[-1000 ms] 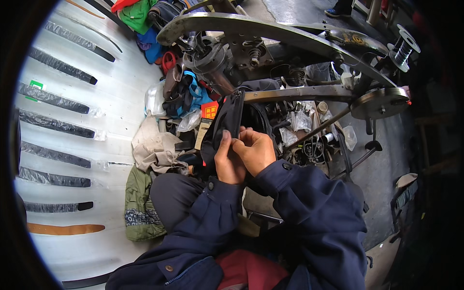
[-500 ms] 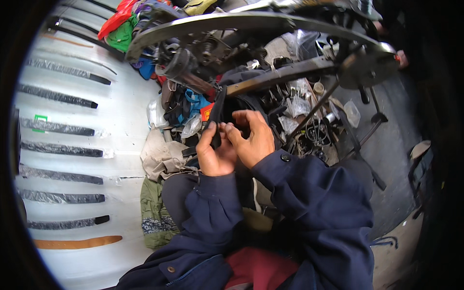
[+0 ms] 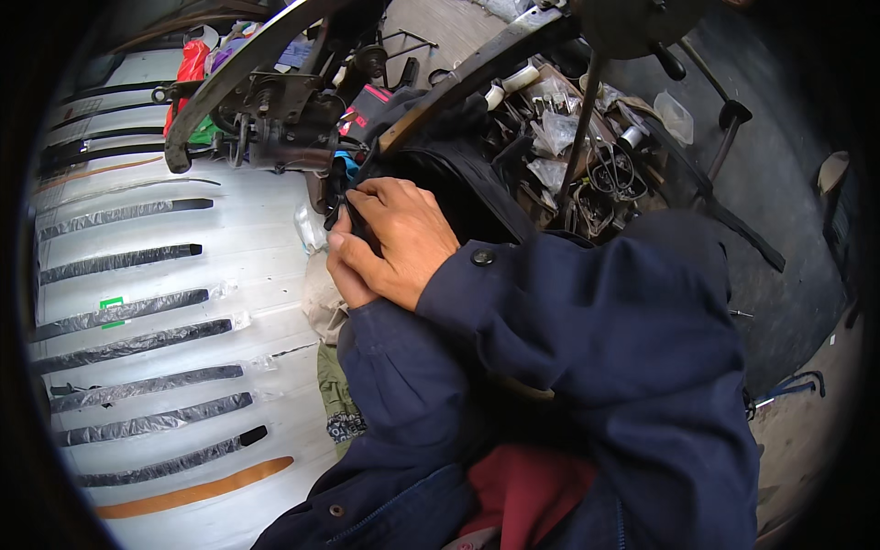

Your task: The person sews a black bag using a manual sewing machine, repeatedly positioning the fabric under the needle, operating the foot pedal, and trimming threads with scissors. The person adjusts the bag and continues stitching along its edges.

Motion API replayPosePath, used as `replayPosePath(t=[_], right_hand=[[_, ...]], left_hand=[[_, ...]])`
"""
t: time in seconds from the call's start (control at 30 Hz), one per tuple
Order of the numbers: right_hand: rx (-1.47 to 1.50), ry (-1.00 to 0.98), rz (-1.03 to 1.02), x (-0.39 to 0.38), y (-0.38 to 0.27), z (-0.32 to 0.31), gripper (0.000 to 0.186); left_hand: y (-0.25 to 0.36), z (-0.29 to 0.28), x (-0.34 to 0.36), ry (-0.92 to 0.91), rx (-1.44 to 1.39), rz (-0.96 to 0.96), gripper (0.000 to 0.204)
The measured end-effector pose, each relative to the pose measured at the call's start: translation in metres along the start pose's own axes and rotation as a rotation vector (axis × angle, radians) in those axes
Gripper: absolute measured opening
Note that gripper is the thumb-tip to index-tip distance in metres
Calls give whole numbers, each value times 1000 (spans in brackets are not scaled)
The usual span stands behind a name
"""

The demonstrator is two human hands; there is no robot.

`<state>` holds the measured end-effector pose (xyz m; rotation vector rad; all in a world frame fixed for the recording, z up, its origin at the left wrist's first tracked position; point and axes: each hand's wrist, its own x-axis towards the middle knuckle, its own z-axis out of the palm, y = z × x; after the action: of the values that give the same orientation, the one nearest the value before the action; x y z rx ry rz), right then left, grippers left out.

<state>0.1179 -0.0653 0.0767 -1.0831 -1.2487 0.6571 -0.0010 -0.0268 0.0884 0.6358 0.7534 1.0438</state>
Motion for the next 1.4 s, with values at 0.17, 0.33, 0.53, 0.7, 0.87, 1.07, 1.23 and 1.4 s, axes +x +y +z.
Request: replayPosePath(t=[0.17, 0.33, 0.53, 0.7, 0.87, 1.07, 1.23, 1.4], right_hand=[[8, 13, 7, 5, -3, 2, 54], [77, 18, 79, 2, 6, 3, 48], [403, 85, 423, 6, 23, -1, 35], [200, 92, 319, 19, 33, -29, 35], [-347, 21, -141, 45, 33, -42, 43], [-396, -46, -30, 74, 27, -26, 36], [-88, 31, 114, 84, 48, -17, 25], [131, 106, 152, 86, 66, -19, 9]], left_hand=[[1, -13, 3, -182, -41, 24, 48], [-4, -15, 6, -396, -147, -22, 43], [-46, -10, -2, 181, -114, 10, 28], [-69, 1, 2, 291, -180, 217, 33], [-66, 8, 4, 219, -209, 246, 39], [-72, 3, 6, 209, -421, 82, 42], [-77, -4, 11, 135, -505, 76, 45], [-77, -6, 14, 110, -369, 250, 45]])
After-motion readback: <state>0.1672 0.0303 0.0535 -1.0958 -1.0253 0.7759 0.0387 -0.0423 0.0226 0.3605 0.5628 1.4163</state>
